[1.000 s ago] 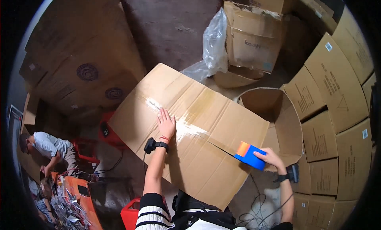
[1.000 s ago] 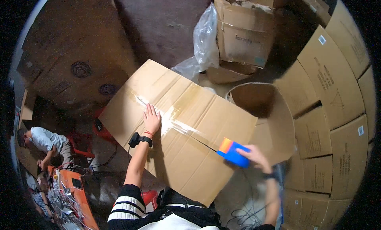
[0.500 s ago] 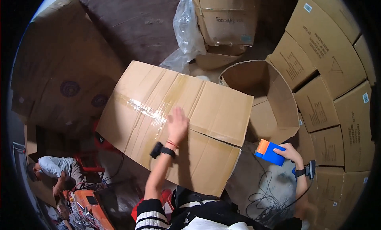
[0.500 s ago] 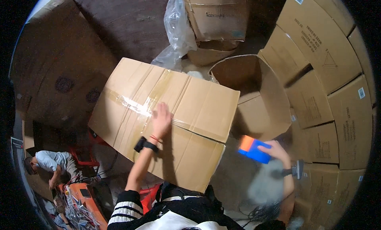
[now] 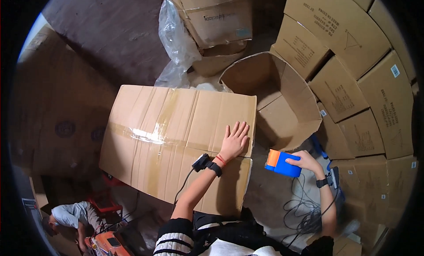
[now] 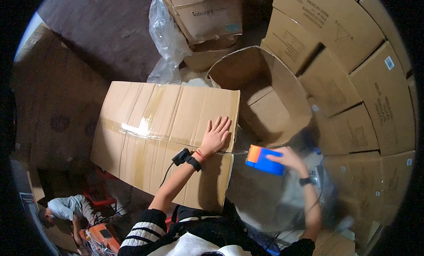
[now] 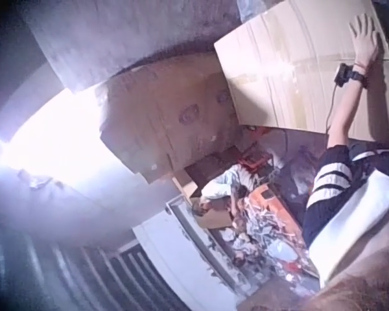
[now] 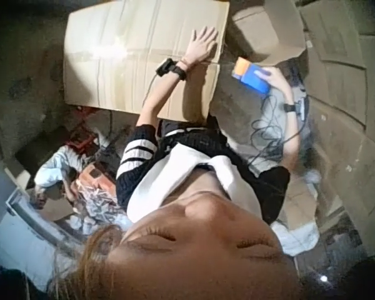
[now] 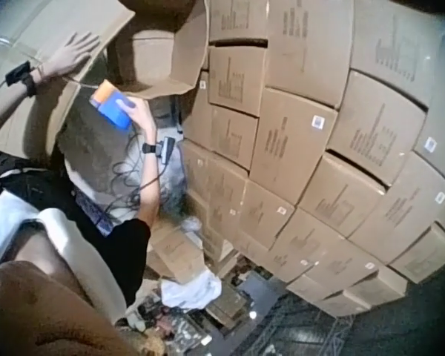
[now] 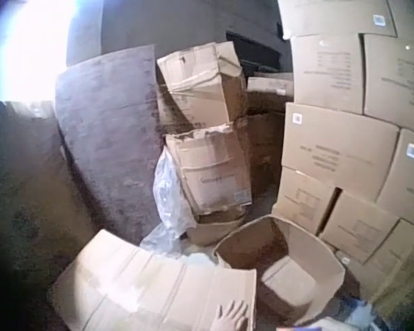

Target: Taping cardboard boxes closed using a tape dispenser in a warehouse environment.

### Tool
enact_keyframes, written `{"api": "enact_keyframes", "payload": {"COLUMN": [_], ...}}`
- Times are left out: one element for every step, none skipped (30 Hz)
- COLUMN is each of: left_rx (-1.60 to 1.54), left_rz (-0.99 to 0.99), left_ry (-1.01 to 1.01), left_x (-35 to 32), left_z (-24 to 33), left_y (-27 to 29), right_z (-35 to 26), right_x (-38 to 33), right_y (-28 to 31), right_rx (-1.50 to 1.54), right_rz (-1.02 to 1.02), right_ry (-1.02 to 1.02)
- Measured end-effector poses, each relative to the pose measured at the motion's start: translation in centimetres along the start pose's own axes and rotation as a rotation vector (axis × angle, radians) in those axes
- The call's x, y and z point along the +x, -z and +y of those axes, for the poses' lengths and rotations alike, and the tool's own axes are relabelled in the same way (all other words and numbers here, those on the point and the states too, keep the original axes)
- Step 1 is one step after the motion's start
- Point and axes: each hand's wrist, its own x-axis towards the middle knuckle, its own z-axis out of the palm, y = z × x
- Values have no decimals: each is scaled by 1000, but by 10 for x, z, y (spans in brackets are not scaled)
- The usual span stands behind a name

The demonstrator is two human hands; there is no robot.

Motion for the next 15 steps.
{"api": "enact_keyframes", "payload": {"left_rx": [-16,-75,-143,-70,-85,-66,-32,-34,-46,-39,-28,-35,-26,-9,-16], "left_rz": [49,21,40,46,-19,15,40,33,46,53,51,56,55,56,51], "left_ry": [-26,6,8,13,46,40,30,34,36,35,27,43,43,28,44], "left_x": [-2,-4,-6,-9,-11,-13,-15,-15,-16,-17,-17,-17,-17,-17,-17], "left_z": [-1,-1,-1,-1,-1,0,1,2,2,2,3,3,3,4,4], "left_y": [2,3,5,7,8,10,11,11,11,11,10,10,9,9,8], "right_z": [1,2,2,3,3,3,2,2,1,1,1,2,2,3,5], "right_x": [0,0,1,1,2,3,5,6,7,9,10,11,12,13,14], "right_y": [0,1,2,3,4,5,6,6,6,7,7,6,5,4,3], "right_rx": [-1,51,59,40,20,45,45,30,15,14,-2,-39,-15,-9,-6], "right_rz": [18,19,34,18,14,3,-7,-10,-32,-18,-59,-84,-104,-62,-32], "right_ry": [-37,-46,-9,-15,-55,-37,-14,3,-3,19,-22,-106,-63,-17,-17]}}
